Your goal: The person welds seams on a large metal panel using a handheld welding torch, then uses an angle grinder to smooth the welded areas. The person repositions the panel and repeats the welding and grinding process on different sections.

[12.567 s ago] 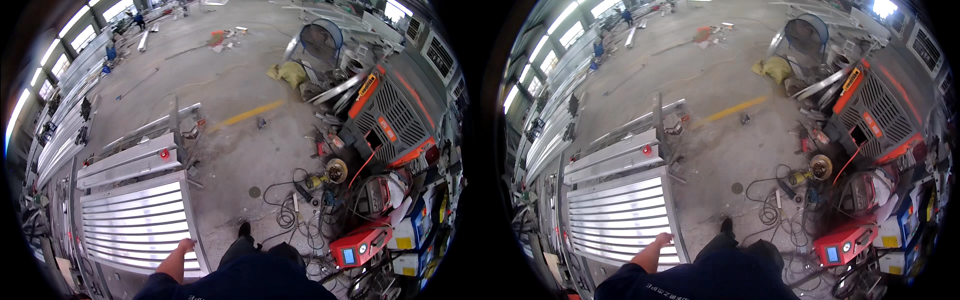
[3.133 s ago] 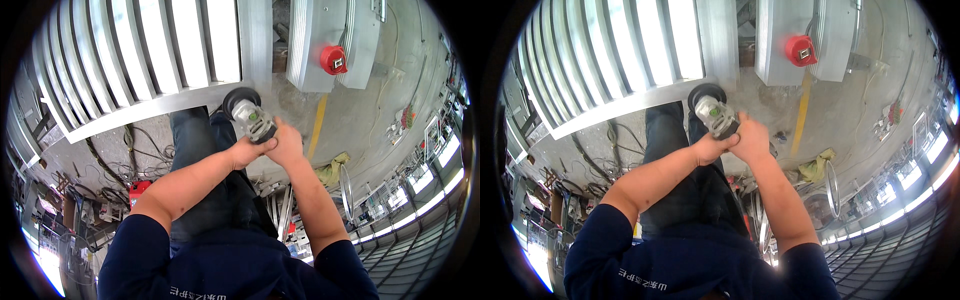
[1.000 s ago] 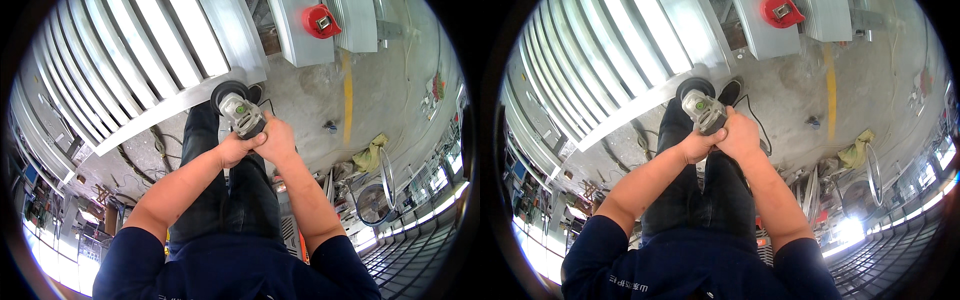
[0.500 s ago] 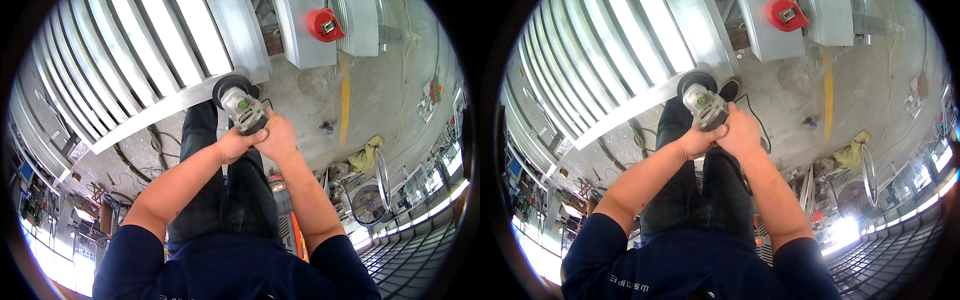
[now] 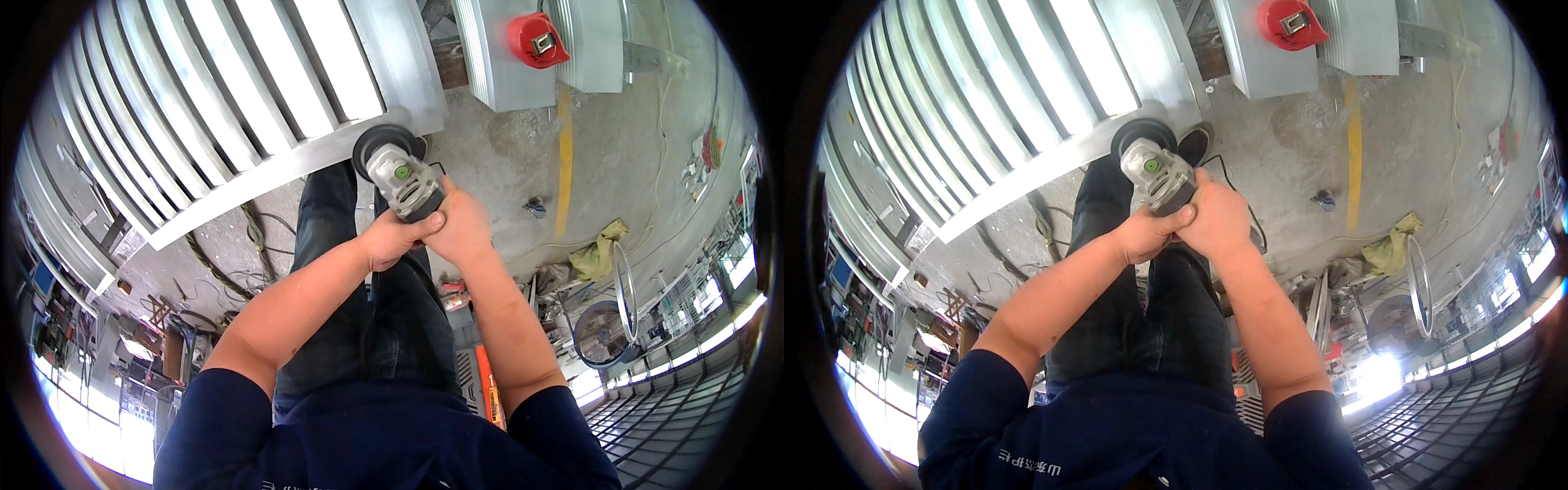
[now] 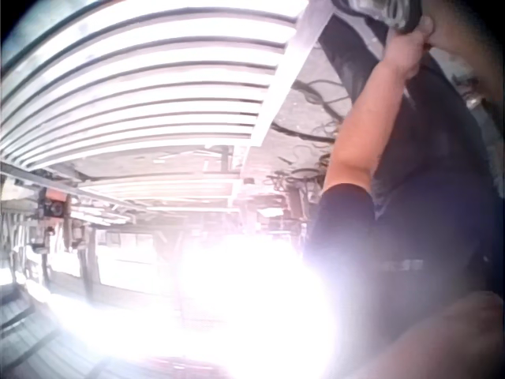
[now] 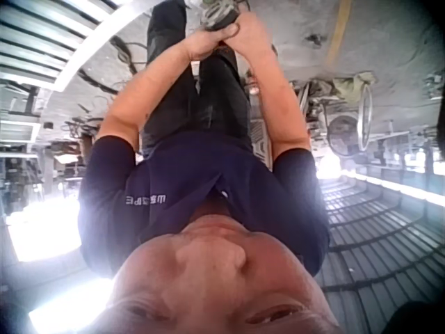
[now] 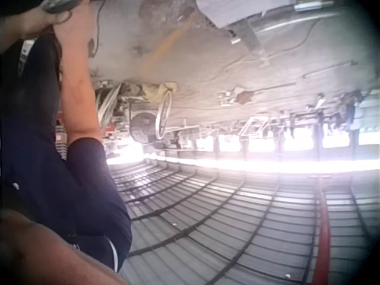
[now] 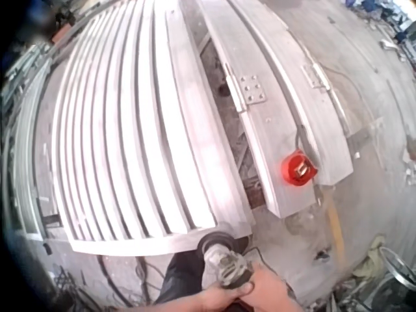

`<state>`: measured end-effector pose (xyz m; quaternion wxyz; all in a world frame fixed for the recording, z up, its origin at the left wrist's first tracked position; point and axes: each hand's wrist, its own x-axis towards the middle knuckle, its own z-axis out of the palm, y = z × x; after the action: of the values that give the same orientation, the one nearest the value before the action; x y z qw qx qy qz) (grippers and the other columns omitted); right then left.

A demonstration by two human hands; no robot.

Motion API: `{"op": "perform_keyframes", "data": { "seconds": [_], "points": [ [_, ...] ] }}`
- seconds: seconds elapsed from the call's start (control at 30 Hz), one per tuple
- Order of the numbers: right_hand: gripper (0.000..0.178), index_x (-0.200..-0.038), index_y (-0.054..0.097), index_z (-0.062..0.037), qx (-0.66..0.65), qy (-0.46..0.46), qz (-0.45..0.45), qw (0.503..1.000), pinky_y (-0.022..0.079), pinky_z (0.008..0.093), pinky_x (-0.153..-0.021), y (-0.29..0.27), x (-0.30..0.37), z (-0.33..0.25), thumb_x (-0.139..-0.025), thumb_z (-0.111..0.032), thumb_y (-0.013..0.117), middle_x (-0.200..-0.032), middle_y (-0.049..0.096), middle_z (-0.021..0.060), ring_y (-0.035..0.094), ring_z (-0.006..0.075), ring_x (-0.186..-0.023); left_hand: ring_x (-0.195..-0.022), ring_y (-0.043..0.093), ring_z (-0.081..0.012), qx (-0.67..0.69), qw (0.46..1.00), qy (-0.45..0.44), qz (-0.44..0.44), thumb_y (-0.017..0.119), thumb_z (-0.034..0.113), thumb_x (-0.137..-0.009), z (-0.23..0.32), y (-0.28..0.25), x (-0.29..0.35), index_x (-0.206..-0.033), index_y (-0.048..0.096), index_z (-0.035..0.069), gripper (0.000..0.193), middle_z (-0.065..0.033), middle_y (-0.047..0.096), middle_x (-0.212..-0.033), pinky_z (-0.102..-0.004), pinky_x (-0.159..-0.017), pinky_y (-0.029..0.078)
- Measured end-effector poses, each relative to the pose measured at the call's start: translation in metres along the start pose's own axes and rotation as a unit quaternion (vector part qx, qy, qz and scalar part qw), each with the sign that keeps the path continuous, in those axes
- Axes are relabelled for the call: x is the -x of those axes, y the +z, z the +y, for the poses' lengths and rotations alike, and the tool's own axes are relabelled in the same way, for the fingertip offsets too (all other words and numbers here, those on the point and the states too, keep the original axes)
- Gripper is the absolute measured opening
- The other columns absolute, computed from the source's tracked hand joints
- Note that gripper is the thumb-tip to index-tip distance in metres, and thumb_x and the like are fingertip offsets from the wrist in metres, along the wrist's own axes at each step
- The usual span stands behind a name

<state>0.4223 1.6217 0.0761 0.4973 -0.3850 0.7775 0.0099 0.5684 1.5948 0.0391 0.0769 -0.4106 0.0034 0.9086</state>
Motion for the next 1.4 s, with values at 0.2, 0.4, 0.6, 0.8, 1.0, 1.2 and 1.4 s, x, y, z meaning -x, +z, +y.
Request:
{"op": "perform_keyframes", "data": {
  "seconds": [0.2,0.4,0.6,0.8,1.0,1.2,1.4],
  "points": [
    [0.041,-0.097,0.055,-0.0006,0.054,-0.005,-0.004,0.998,0.053,0.0468,-0.075,-0.014,0.003,0.010,-0.067,-0.025,0.069,-0.087,0.066,0.0221,0.065,0.0414,-0.087,-0.117,0.054,-0.0161,0.035,0.999,0.001,-0.011,0.077,0.043,-0.083,-0.006,0.021,-0.004,-0.133,0.048,0.013,0.065,-0.0011,0.058,-0.125,-0.0358,-0.098,0.046],
    [0.043,-0.101,0.056,-0.0010,0.118,-0.009,-0.039,0.992,0.053,0.0467,-0.075,-0.033,-0.009,-0.001,-0.068,-0.025,0.069,-0.089,0.066,0.0223,0.065,0.0410,-0.087,-0.114,0.054,-0.0166,0.056,0.998,0.023,-0.029,0.080,0.046,-0.080,-0.004,0.022,-0.012,-0.132,0.052,0.012,0.068,-0.0010,0.059,-0.124,-0.0349,-0.097,0.044],
    [0.041,-0.098,0.055,-0.0005,0.109,-0.001,-0.025,0.994,0.053,0.0470,-0.074,-0.041,-0.015,-0.006,-0.068,-0.024,0.069,-0.088,0.066,0.0231,0.065,0.0414,-0.087,-0.121,0.053,-0.0197,0.044,0.998,0.035,-0.039,0.079,0.045,-0.081,0.010,0.024,-0.019,-0.133,0.051,0.006,0.070,-0.0054,0.057,-0.129,-0.0373,-0.103,0.043],
    [0.039,-0.094,0.054,-0.0005,0.115,-0.022,-0.010,0.993,0.053,0.0479,-0.072,-0.026,0.004,0.007,-0.067,-0.024,0.070,-0.084,0.066,0.0231,0.065,0.0423,-0.085,-0.117,0.055,-0.0188,0.061,0.998,0.022,-0.026,0.079,0.040,-0.082,-0.007,0.027,-0.012,-0.135,0.050,0.009,0.068,-0.0041,0.058,-0.128,-0.0372,-0.101,0.044],
    [0.037,-0.095,0.053,-0.0002,0.105,-0.012,-0.009,0.994,0.052,0.0489,-0.072,-0.039,-0.011,-0.007,-0.069,-0.022,0.068,-0.085,0.065,0.0244,0.065,0.0434,-0.086,-0.119,0.054,-0.0184,0.026,0.998,0.001,-0.053,0.079,0.045,-0.080,0.010,0.018,-0.020,-0.134,0.051,0.010,0.071,-0.0036,0.057,-0.129,-0.0370,-0.102,0.043],
    [0.036,-0.093,0.053,-0.0004,0.101,-0.013,-0.010,0.995,0.052,0.0482,-0.072,-0.032,-0.004,-0.002,-0.068,-0.022,0.068,-0.085,0.065,0.0245,0.064,0.0439,-0.084,-0.118,0.054,-0.0179,0.034,0.998,0.024,-0.046,0.080,0.047,-0.079,-0.004,0.015,-0.023,-0.134,0.051,0.010,0.072,-0.0029,0.058,-0.128,-0.0365,-0.102,0.043],
    [0.039,-0.093,0.054,-0.0001,0.094,-0.023,-0.008,0.995,0.053,0.0481,-0.073,-0.022,0.001,0.005,-0.066,-0.023,0.070,-0.084,0.065,0.0244,0.065,0.0427,-0.084,-0.118,0.052,-0.0167,0.032,0.999,0.008,-0.038,0.077,0.044,-0.083,-0.005,0.021,-0.009,-0.135,0.049,0.015,0.066,0.0009,0.057,-0.127,-0.0386,-0.099,0.043]
  ]
}}
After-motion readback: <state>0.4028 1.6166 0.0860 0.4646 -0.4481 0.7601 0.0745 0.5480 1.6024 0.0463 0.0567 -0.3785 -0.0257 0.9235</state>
